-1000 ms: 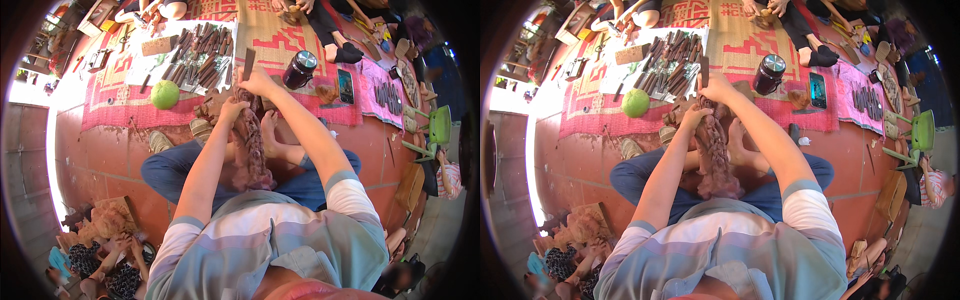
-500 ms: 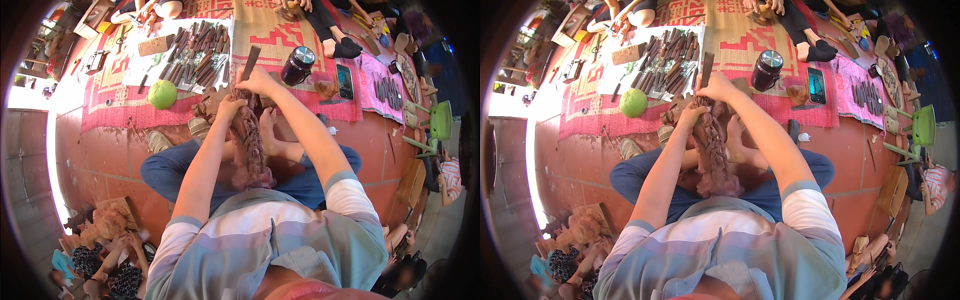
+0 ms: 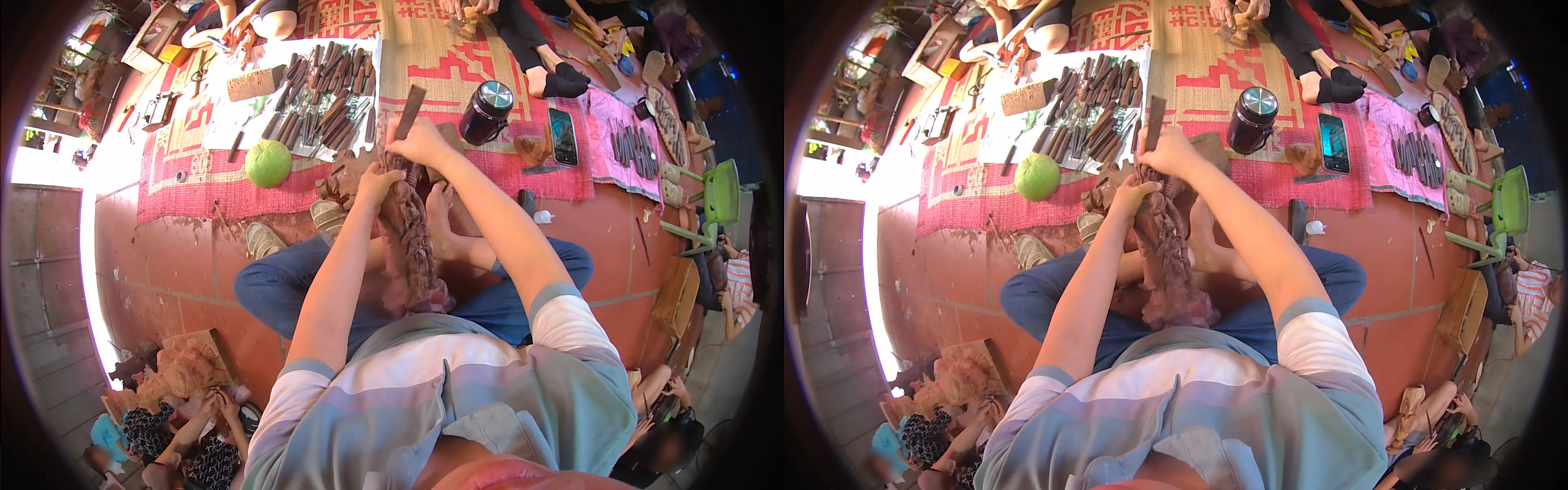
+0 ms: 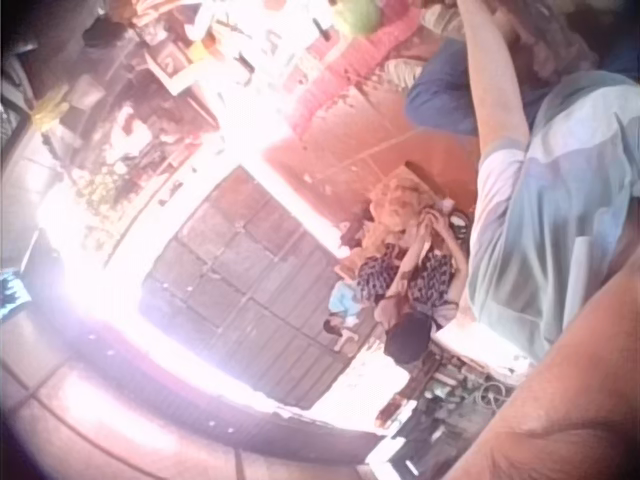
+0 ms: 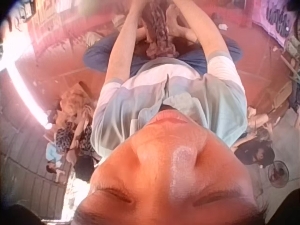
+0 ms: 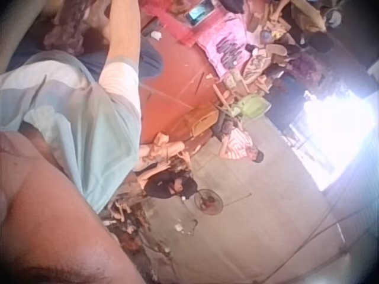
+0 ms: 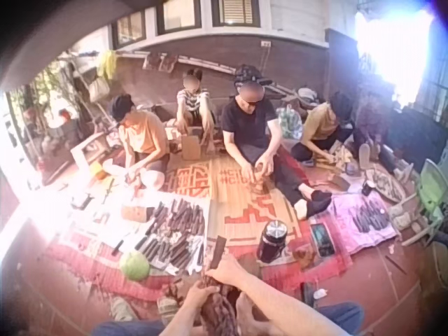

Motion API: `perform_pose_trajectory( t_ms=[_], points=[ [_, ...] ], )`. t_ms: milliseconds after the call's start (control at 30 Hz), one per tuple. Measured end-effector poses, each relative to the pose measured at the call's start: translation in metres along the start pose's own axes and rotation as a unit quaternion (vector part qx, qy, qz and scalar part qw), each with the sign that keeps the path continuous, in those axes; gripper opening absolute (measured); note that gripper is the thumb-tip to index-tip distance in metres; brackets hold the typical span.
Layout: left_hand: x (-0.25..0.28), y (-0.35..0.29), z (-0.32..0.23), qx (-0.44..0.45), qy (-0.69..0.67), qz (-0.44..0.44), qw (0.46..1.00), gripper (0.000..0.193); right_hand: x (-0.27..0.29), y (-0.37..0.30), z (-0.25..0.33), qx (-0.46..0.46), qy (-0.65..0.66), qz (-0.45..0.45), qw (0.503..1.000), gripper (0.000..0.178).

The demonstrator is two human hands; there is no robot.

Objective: The person sits cross-legged on a mat and carves a piece of dark wood using a small knife. They hold the wood in their left hand and carefully shave off thin layers with the knife in their right hand, occasionally rotating the wood to work on different sides.

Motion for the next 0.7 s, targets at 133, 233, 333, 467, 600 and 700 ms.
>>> perform_pose_trajectory(
  t_ms=[133, 233, 333, 467, 600, 700],
  points=[
    [-0.005, 0.002, -0.002, 0.013, -0.002, 0.046, 0.999, 0.067, -0.007, 0.008, 0.001, -0.016, -0.022, 0.032, 0.999, 0.015],
    [-0.007, -0.001, -0.001, 0.017, -0.035, 0.03, 0.999, 0.06, -0.001, 0.014, -0.012, -0.086, -0.014, 0.028, 0.996, 0.013],
    [-0.009, -0.001, -0.002, 0.008, -0.054, 0.041, 0.998, 0.052, -0.012, 0.001, 0.007, 0.001, -0.016, -0.008, 1.0, 0.01],
    [-0.013, -0.009, -0.008, 0.003, -0.063, 0.055, 0.996, 0.049, -0.011, 0.021, -0.016, -0.066, -0.085, 0.011, 0.994, 0.008],
    [-0.012, -0.006, -0.012, 0.008, -0.092, 0.059, 0.994, 0.04, -0.018, 0.01, 0.0, -0.012, -0.091, -0.008, 0.996, 0.011],
    [-0.011, -0.014, -0.022, 0.002, -0.105, 0.056, 0.993, 0.035, -0.015, 0.01, 0.0, -0.043, -0.069, 0.005, 0.997, 0.006]
  ],
)
Point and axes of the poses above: each hand's wrist, its own y-axis towards the middle knuckle, its own x-axis out of the back of the hand, z = x × y, the point moved 10 cm from there along y, towards the middle knuckle, and after that the axes turned 9 degrees about -z, right-handed, at the moved point
